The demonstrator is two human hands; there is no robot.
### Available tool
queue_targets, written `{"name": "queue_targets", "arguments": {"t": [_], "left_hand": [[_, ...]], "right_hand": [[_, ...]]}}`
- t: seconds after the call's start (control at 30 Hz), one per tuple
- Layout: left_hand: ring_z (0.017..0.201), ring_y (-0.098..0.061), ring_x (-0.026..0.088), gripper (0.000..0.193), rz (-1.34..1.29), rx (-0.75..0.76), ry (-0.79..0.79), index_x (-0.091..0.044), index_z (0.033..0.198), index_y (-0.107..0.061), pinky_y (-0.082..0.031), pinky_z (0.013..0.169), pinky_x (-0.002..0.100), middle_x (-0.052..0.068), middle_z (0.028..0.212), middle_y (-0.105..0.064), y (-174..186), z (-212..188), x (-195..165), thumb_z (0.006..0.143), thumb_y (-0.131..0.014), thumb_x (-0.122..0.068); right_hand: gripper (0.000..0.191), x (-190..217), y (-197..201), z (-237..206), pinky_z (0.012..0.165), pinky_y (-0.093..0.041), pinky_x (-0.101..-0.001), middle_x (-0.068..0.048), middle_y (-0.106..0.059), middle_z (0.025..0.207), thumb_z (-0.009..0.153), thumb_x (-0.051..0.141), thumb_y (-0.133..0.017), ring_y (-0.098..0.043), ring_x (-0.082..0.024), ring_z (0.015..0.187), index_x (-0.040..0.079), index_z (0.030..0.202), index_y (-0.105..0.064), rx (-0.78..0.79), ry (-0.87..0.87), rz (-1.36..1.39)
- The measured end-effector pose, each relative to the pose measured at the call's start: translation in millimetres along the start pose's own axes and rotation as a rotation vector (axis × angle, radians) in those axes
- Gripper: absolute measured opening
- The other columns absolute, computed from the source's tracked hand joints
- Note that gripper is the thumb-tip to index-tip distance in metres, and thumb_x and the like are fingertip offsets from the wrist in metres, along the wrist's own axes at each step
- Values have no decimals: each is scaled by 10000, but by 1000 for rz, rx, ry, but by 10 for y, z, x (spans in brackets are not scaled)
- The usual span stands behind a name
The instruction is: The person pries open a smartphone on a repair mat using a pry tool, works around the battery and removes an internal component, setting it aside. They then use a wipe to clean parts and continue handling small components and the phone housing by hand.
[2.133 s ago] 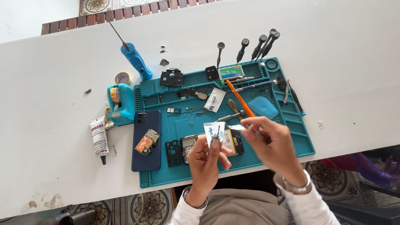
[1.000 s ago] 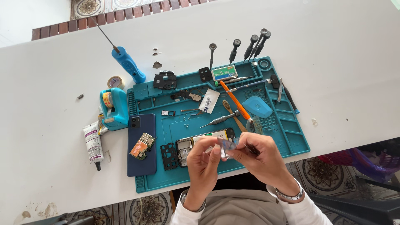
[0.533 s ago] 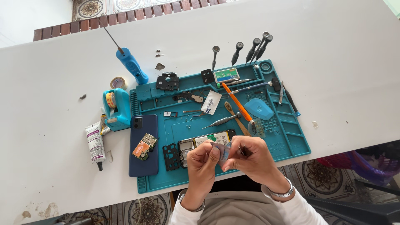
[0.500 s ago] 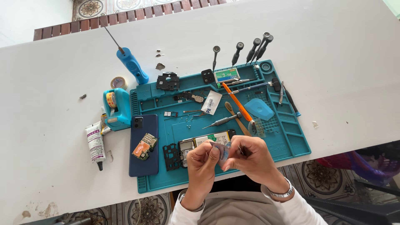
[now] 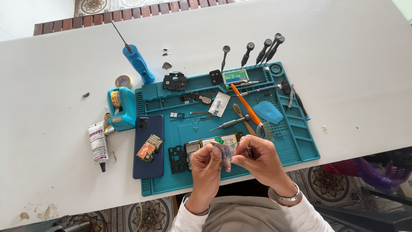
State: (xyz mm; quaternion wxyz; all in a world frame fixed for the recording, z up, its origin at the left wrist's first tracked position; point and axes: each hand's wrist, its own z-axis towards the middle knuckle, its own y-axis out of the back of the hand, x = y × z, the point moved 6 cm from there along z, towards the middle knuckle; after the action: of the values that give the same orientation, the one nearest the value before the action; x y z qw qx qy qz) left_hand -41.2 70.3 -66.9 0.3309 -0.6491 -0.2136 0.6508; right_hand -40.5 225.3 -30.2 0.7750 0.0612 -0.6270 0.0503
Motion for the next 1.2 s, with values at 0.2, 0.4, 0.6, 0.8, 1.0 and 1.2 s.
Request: {"name": "queue_targets", "arguments": {"t": [0.2, 0.4, 0.6, 0.8, 1.0, 1.2], "left_hand": [[678, -655, 135, 284, -6, -4, -5, 16, 911, -661, -532, 570, 279, 64, 829, -655, 3, 7, -1, 1028, -645, -242], [679, -651, 125, 283, 21, -18, -10, 13, 895, -658, -534, 566, 281, 57, 854, -660, 3, 9, 1, 1016, -644, -242], [680, -647, 119, 281, -3, -9, -33, 6, 905, -654, -539, 590, 283, 54, 796, -656, 8, 2, 7, 1046, -626, -235], [685, -659, 125, 279, 1, -22, -44, 7, 918, -664, -544, 595, 287, 64, 801, -674, 32, 2, 17, 1043, -621, -238], [692, -661, 119, 281, 83, -26, -113, 16, 926, -676, -552, 603, 279, 67, 829, -689, -13, -3, -39, 1046, -632, -234], [758, -673, 115, 169, 323, -18, -215, 36, 984, -690, -574, 633, 274, 66, 951, -706, -304, -14, -255, 1026, -636, -118]], "right_hand": [[244, -49, -17, 4, 497, -291, -203, 54, -554, 730, 875, 184, -817, -386, 1, 600, 30, 836, -632, 5, -45, 32], [233, -25, -4, -5, 489, -296, -202, 53, -563, 722, 879, 182, -806, -399, 2, 590, 27, 831, -640, 22, -32, 19], [228, 3, -9, -5, 507, -294, -213, 52, -540, 724, 900, 167, -798, -384, -11, 607, 23, 836, -635, 25, -21, 38], [209, 34, -3, -8, 518, -290, -223, 54, -505, 710, 904, 110, -803, -375, -17, 617, 23, 832, -627, 14, -1, 9], [182, 102, 14, -27, 492, -266, -227, 52, -502, 678, 891, 66, -793, -358, -12, 567, 29, 826, -628, -26, -1, -61], [155, 263, 43, -50, 475, -254, -209, 54, -519, 685, 859, 61, -795, -359, 4, 557, 47, 858, -641, -126, 98, -205]]}}
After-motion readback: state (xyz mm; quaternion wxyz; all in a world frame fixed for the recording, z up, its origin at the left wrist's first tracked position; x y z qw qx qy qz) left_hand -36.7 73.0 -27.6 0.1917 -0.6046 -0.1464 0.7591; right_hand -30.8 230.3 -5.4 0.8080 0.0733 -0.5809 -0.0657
